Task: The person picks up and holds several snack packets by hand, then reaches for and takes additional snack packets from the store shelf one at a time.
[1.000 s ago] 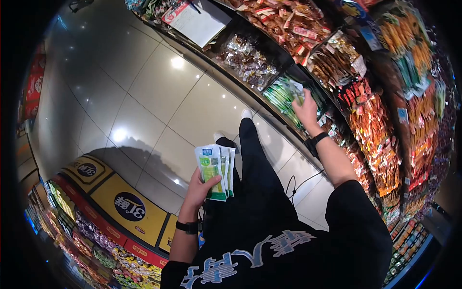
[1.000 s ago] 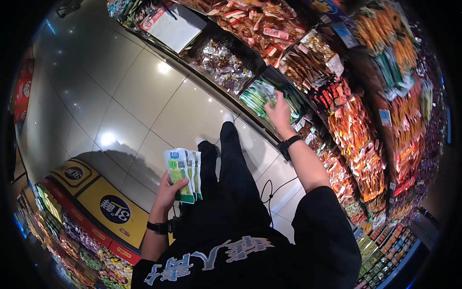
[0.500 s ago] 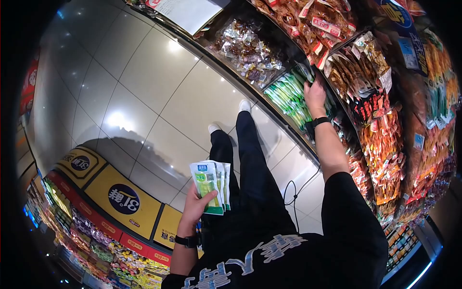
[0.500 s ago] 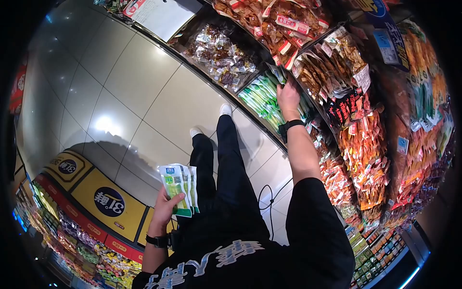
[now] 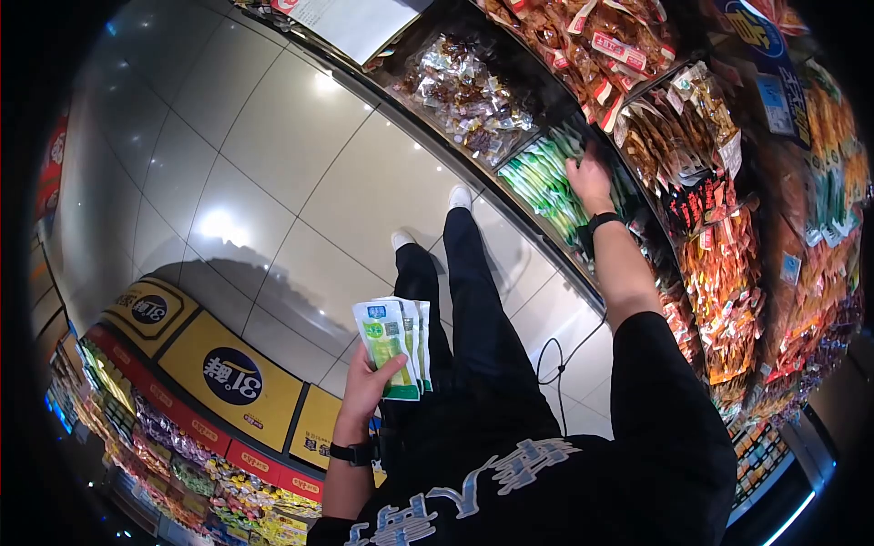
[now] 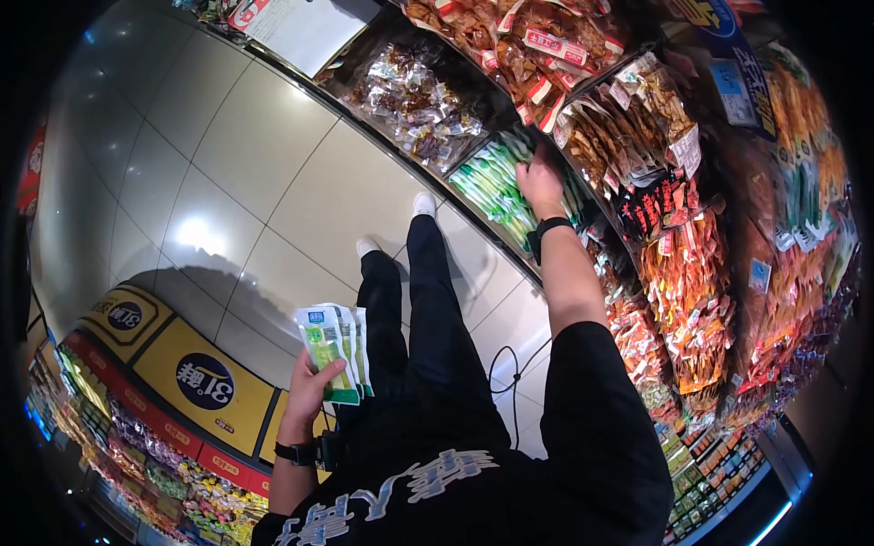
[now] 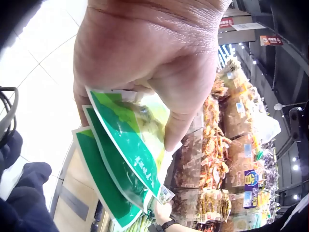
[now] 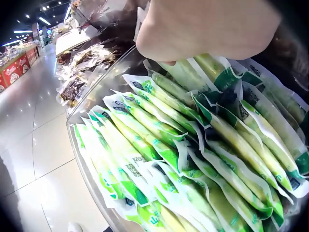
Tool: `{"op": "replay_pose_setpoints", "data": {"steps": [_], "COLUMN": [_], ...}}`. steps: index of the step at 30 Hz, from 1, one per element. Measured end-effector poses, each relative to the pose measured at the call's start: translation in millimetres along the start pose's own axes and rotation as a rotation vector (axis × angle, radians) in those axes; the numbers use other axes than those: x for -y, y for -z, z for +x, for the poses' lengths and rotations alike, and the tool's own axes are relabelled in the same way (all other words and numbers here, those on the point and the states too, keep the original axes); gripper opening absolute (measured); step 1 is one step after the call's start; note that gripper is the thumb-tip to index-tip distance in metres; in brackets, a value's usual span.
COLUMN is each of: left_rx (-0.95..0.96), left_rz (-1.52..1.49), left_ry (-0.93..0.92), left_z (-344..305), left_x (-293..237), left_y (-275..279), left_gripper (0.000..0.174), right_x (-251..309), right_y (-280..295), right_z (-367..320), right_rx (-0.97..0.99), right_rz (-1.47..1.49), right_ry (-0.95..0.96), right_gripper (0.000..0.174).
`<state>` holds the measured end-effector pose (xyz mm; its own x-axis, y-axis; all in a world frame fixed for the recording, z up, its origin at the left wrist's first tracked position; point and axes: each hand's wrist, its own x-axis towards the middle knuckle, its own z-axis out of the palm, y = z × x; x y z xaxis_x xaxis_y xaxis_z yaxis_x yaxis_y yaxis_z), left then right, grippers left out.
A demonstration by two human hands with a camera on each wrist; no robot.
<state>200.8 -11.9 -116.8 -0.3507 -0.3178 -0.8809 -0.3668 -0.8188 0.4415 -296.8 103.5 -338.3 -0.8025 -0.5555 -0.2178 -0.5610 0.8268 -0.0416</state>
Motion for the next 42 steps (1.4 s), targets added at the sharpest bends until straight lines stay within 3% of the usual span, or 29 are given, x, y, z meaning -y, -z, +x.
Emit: {"op": "replay_pose_setpoints", "data": {"steps": [5, 8, 11, 14, 19, 22, 26, 33, 36, 39, 42], "left_rx": [-0.003, -0.014, -0.017, -0.011, -0.015, -0.016, -0.003, -0.015, -0.026, -0.006, -0.015], "left_rz": [0.009, 0.017, 0.025, 0.031, 0.021, 0.019, 0.047, 0.061, 0.06, 0.053, 0.047], "left_ry": [-0.011, -0.005, -0.002, 0.005, -0.001, 0.029, 0.015, 0.017, 0.031, 0.014, 0.005], "left_z": [0, 0, 0, 1, 5, 6, 11, 11, 10, 11, 12], "left_x": [-1, -3, -3, -3, 0, -2, -4, -6, -6, -2, 1], "left_y": [1, 1, 4, 5, 6, 4, 2, 1, 0, 1, 2], "left_gripper": [0.039, 0.039, 0.04, 0.04, 0.041, 0.042, 0.042, 0.042, 0.041, 0.041, 0.041], "right_x": [18, 18, 13, 10, 2, 0, 3, 0, -8, -9, -10], "right_y": [24, 15, -3, -19, 4, -12, -23, -27, -25, -25, -20], "right_z": [14, 21, 29, 31, 23, 25, 41, 40, 47, 51, 34], "right_rx": [0.136, 0.073, 0.119, 0.036, 0.076, 0.073, -0.025, -0.034, 0.017, 0.119, -0.019], "right_rz": [-0.003, -0.001, -0.033, -0.12, 0.117, -0.041, -0.017, 0.05, 0.059, 0.073, 0.31], "right_ry": [-0.158, -0.165, -0.155, -0.043, 0.066, 0.091, 0.059, 0.014, 0.09, 0.022, -0.03], "right_gripper": [0.07, 0.075, 0.076, 0.074, 0.07, 0.068, 0.065, 0.077, 0.081, 0.075, 0.068]}}
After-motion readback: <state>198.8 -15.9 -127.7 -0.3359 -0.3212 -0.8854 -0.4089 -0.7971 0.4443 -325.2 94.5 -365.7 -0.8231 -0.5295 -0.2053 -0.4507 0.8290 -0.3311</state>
